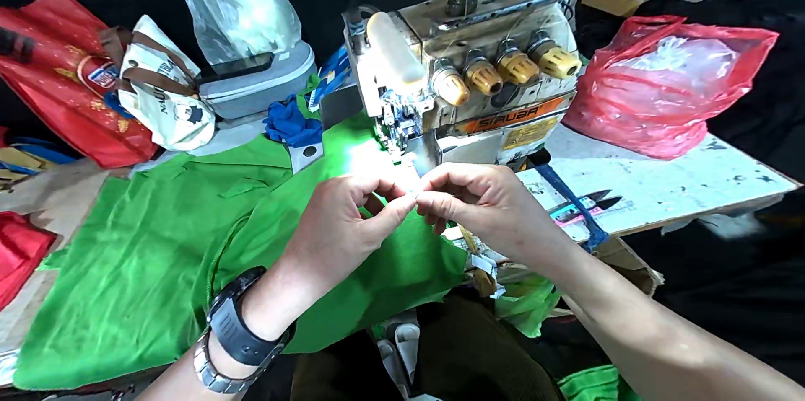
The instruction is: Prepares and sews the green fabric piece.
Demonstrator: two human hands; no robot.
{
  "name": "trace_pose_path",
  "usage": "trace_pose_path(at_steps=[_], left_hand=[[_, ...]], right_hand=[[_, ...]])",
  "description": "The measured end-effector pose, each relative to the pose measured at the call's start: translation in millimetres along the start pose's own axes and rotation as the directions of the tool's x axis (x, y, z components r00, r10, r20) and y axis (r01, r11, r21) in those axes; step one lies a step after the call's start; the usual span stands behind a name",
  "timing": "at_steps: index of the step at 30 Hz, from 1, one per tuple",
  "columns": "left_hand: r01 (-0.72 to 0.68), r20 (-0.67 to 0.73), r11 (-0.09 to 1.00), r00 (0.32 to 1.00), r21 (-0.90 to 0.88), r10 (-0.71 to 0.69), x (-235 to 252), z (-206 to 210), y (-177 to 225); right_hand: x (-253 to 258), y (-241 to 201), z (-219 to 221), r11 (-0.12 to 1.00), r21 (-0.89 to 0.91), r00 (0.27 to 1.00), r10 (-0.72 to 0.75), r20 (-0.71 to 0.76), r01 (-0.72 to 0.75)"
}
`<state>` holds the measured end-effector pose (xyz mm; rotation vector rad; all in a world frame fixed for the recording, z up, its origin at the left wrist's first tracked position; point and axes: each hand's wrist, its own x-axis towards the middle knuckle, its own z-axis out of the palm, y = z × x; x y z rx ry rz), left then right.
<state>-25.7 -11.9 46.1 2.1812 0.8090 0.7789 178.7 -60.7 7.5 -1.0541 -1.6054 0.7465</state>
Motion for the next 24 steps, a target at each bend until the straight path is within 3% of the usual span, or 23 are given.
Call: trace_pose_path(at_steps=[6, 10, 14, 16, 18, 20, 22, 24], left_hand=[[0.136, 0.051, 0.98, 0.99, -0.142, -0.13, 4.0, -0.2, -3.4], [0.109, 0.043, 0.989, 0.993, -0.096, -0.106, 4.6, -3.7, -3.0], [-0.012, -0.07, 0.998, 0.997, 0.059, 0.016, 12.9, -11.0, -12.0], [-0.051, -0.155, 0.976, 0.984, 0.212, 0.085, 17.5, -13.1, -19.2], [-0.074, -0.208, 0.946, 0.967, 0.317, 0.145, 20.4, -9.4, -26.6], [-0.088, -0.228, 0.924, 0.956, 0.372, 0.183, 20.3, -3.9, -31.9], [-0.097, -0.257, 0.932, 0.947, 0.349, 0.194, 20.3, 1.0, -37.6], [-0.087, -0.282, 0.947, 0.943, 0.309, 0.179, 20.4, 2.7, -41.2]], right_hand=[[0.6, 0.6, -0.8, 0.999, -0.011, 0.999, 0.041, 0.025, -0.041], [2.1, -0.4, 1.1, 0.998, -0.001, 0.998, 0.056, -0.003, -0.056], [-2.0, 7.2, 0.3, 0.941, -0.338, 0.996, -0.055, -0.073, 0.027], [-7.6, 13.4, 2.5, 0.897, -0.441, 0.997, -0.012, -0.074, -0.022], [-11.7, 21.0, 8.8, 0.924, -0.371, 0.995, 0.075, -0.059, -0.092], [-12.6, 25.5, 16.2, 0.978, -0.16, 0.99, 0.12, -0.07, -0.13], [-13.2, 19.9, 20.6, 0.99, 0.019, 0.983, 0.143, -0.113, -0.142], [-15.3, 9.3, 19.6, 0.991, 0.064, 0.982, 0.129, -0.137, -0.122]])
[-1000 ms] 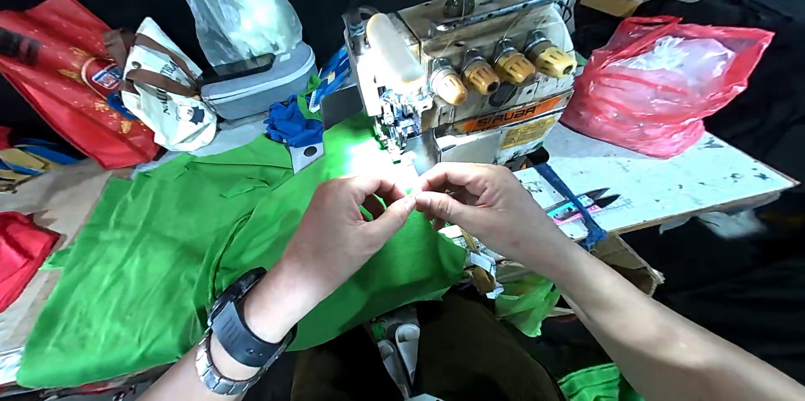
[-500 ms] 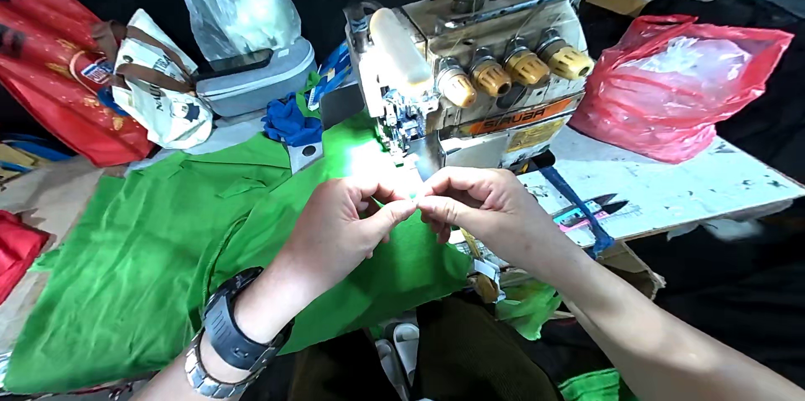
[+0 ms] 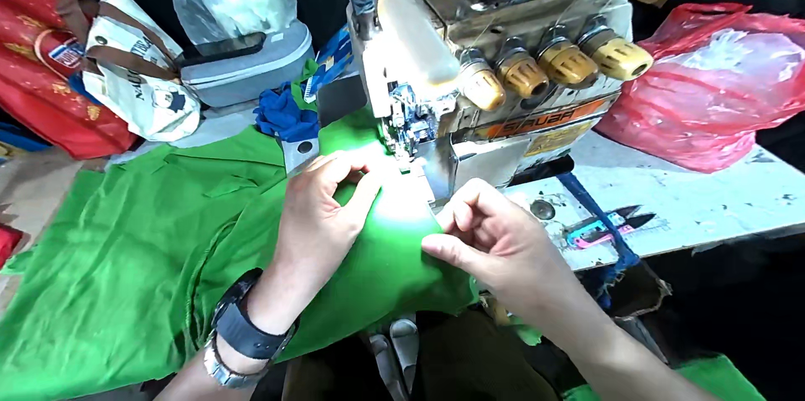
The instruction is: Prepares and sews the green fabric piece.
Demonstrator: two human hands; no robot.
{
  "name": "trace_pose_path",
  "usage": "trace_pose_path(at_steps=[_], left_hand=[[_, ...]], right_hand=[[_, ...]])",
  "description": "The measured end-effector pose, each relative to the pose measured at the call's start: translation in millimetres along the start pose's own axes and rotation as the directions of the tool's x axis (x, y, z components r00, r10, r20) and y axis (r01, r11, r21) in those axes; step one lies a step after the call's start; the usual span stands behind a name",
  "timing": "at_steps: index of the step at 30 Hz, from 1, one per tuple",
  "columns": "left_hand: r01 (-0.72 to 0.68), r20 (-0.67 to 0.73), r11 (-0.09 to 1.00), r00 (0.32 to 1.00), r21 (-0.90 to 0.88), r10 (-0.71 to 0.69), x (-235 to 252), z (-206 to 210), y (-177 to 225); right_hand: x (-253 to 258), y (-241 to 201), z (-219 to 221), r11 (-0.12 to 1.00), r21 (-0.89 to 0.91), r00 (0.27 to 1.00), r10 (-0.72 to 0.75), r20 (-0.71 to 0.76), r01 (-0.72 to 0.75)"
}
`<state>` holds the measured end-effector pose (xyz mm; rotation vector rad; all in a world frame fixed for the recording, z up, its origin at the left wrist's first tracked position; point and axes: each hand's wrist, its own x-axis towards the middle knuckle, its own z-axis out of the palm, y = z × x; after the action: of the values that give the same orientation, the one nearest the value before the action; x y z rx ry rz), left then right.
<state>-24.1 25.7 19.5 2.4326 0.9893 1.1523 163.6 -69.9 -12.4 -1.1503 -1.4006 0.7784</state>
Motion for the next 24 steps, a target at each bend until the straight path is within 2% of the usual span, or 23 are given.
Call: trace_pose_path(at_steps=[3, 6, 9, 12, 16, 24], left_hand=[[0.03, 0.026, 0.999, 0.999, -0.043, -0.029, 2.5, -1.3, -0.3], [0.092, 0.15, 0.991, 0.986, -0.093, -0.077, 11.9, -7.3, 4.6], [0.158, 0.229, 0.984, 0.964, -0.08, -0.136, 23.0, -7.2, 9.3], [0.132, 0.275, 0.989, 0.95, 0.07, -0.147, 30.1, -4.4, 8.9], [0.095, 0.29, 0.987, 0.948, 0.131, -0.13, 30.7, -2.4, 7.5], [0.104, 0.249, 0.991, 0.961, 0.09, -0.123, 24.3, 1.8, 5.7]], right_hand=[[-2.3, 7.4, -0.6, 0.999, 0.037, 1.0, -0.014, 0.0, 0.014], [-3.4, 24.2, 3.6, 1.0, 0.014, 1.0, 0.024, -0.001, -0.024], [-3.1, 28.8, 3.2, 0.977, -0.166, 0.991, -0.133, 0.025, 0.135], [-2.5, 32.4, 2.8, 0.918, -0.316, 0.971, -0.233, 0.053, 0.237], [-4.4, 36.4, 4.0, 0.926, -0.316, 0.979, -0.201, 0.044, 0.204], [0.7, 25.1, 2.0, 0.91, -0.386, 0.987, -0.121, 0.106, 0.153]])
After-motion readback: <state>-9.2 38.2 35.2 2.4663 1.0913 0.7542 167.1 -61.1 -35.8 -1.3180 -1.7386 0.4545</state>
